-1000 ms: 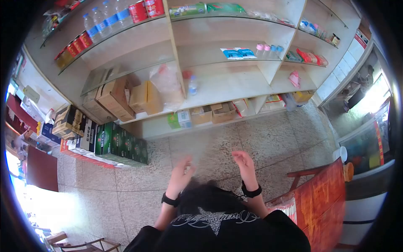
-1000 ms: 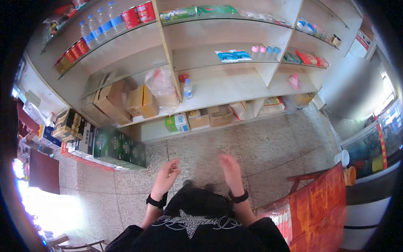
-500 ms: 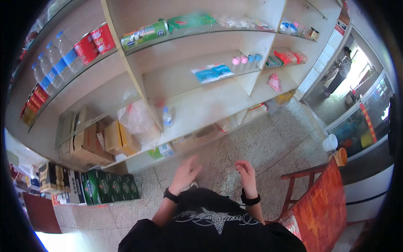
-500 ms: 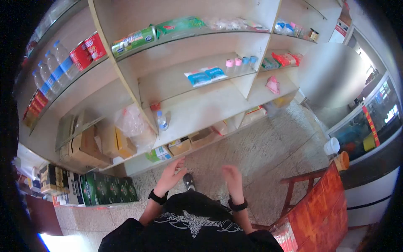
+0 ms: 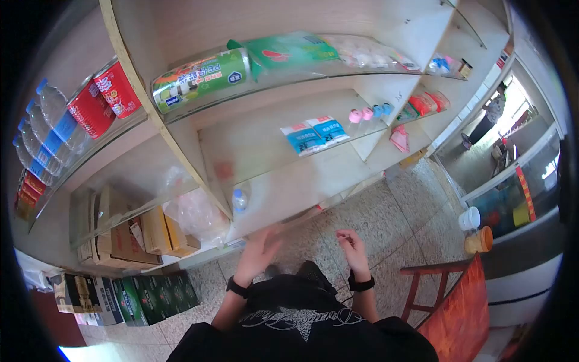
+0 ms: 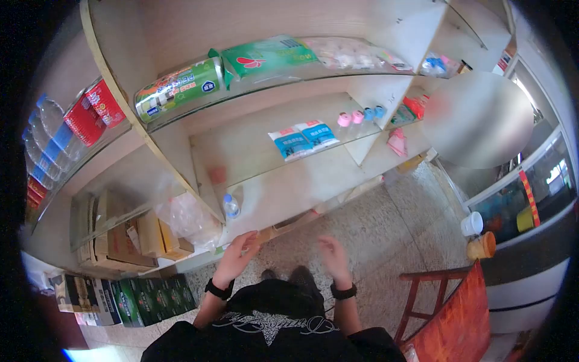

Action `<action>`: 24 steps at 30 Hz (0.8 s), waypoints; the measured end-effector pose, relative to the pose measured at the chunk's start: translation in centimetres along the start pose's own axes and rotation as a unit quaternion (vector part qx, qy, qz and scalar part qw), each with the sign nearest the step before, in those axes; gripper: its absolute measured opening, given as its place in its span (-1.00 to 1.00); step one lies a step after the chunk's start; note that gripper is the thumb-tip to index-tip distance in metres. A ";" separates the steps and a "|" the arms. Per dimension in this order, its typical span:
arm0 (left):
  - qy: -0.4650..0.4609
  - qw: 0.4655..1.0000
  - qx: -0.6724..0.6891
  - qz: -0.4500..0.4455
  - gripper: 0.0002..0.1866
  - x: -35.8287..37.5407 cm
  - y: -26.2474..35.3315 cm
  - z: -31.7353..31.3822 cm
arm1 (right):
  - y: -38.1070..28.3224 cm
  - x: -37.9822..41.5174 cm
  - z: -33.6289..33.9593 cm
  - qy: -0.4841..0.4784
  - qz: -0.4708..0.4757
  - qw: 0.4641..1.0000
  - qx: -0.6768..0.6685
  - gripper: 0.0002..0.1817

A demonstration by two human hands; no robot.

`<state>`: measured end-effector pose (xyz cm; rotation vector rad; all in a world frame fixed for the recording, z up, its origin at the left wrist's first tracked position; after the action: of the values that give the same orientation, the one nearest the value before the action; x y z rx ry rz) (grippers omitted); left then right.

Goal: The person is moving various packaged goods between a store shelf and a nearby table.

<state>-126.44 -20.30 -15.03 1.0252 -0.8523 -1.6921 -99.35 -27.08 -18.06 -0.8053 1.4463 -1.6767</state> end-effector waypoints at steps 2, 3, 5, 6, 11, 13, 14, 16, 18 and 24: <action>-0.001 0.998 -0.001 0.062 -0.56 -0.6 -0.3 0.3 | 0.4 -2.4 0.1 -0.021 -0.017 0.999 0.036 -0.79; 0.007 0.998 -0.003 0.068 -0.56 -1.0 -0.5 0.3 | 0.7 -3.9 0.0 -0.018 0.015 0.999 0.044 -0.79; 0.033 0.994 0.002 0.106 -0.58 -2.0 -1.1 0.3 | 1.1 -6.6 -0.5 -0.024 0.049 0.997 0.048 -0.79; 0.041 0.993 0.000 0.110 -0.58 -2.8 -1.2 0.2 | 0.9 -8.0 -0.8 -0.029 0.043 0.997 0.051 -0.81; 0.074 0.985 0.023 0.155 -0.57 -7.7 -0.7 -1.8 | -1.5 -14.6 -3.8 -0.065 0.090 0.991 0.073 -0.80; 0.065 0.985 0.038 0.152 -0.58 -10.1 -1.0 -3.4 | -2.9 -16.9 -5.1 -0.135 0.102 0.984 0.063 -0.72; 0.051 0.986 0.059 0.149 -0.59 -11.2 -1.4 -4.4 | -3.3 -18.0 -5.6 -0.139 0.097 0.984 0.061 -0.72; 0.036 0.985 0.071 0.153 -0.59 -13.4 -2.5 -6.4 | -3.8 -20.3 -6.5 -0.158 0.077 0.983 0.048 -0.65; 0.023 0.984 0.084 0.157 -0.60 -16.1 -3.3 -8.2 | -2.6 -23.1 -7.4 -0.170 0.088 0.980 0.060 -0.60; 0.105 0.975 0.121 0.156 -0.48 -24.1 -6.9 -13.1 | 1.2 -30.4 -11.0 -0.178 0.187 0.957 0.134 -0.44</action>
<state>-112.20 3.52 -20.45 1.1435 -1.0372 -1.2144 -93.07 4.55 -20.42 -0.5982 1.0195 -1.3206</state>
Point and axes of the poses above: each hand's wrist, its own x-axis away from the middle knuckle, its own z-axis out of the back of the hand, y = z × x, the point moved 2 cm from there along -x, towards the middle knuckle, and after that the axes turned 12 degrees about y, right-handed, at the moved point
